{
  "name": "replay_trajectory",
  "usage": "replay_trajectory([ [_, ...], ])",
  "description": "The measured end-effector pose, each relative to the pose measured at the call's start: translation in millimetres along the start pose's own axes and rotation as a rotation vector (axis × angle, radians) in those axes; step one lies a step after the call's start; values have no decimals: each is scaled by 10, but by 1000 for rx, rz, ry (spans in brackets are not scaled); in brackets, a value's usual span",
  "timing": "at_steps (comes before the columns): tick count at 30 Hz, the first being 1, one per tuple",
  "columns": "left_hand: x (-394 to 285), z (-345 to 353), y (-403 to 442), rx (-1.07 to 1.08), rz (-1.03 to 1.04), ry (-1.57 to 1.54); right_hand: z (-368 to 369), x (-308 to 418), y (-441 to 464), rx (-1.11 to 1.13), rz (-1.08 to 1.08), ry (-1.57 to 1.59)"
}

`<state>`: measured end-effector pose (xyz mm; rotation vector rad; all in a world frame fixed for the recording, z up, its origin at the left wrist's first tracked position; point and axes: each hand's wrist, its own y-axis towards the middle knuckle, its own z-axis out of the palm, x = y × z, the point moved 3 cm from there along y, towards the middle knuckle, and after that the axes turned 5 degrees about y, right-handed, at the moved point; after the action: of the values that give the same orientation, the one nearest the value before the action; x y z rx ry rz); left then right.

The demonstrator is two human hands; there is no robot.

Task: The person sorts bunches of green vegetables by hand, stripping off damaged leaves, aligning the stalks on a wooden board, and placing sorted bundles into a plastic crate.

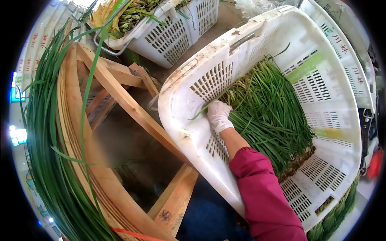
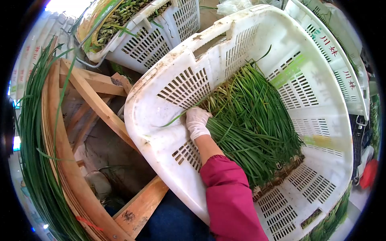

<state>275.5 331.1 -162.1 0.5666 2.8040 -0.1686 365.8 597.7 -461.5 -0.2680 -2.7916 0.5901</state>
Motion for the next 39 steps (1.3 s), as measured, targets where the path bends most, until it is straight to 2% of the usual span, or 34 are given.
replay_trajectory([
  [7, 18, 3, -35, 10, -2, -2, -139, 88, 1, 103, -135, -38],
  [11, 32, 2, -38, 16, -4, -3, -123, 121, -15, -23, -107, -88],
  [15, 50, -1, -39, 15, -14, -7, -112, 58, 6, 4, -137, 97],
  [18, 46, -2, -48, 14, -14, -16, -30, 40, 65, 10, -126, 87],
  [21, 56, 0, -46, 11, -11, -20, -2, 81, 37, -119, -102, -97],
  [24, 67, -11, -58, 12, -13, -20, 16, 84, 69, -69, -118, -127],
  [25, 77, -11, -56, 11, -16, -22, 22, 72, 108, 4, -168, -35],
  [28, 88, -17, -79, 4, -27, -33, -68, 11, 87, 38, -180, 108],
  [32, 70, -21, -125, -12, -36, -49, -291, -63, 33, 88, -170, 140],
  [38, 9, -70, -213, -61, -22, -110, -958, -557, -289, -54, -95, 406],
  [39, -19, -84, -251, -71, -17, -128, -1104, -650, -408, -90, -100, 531],
])
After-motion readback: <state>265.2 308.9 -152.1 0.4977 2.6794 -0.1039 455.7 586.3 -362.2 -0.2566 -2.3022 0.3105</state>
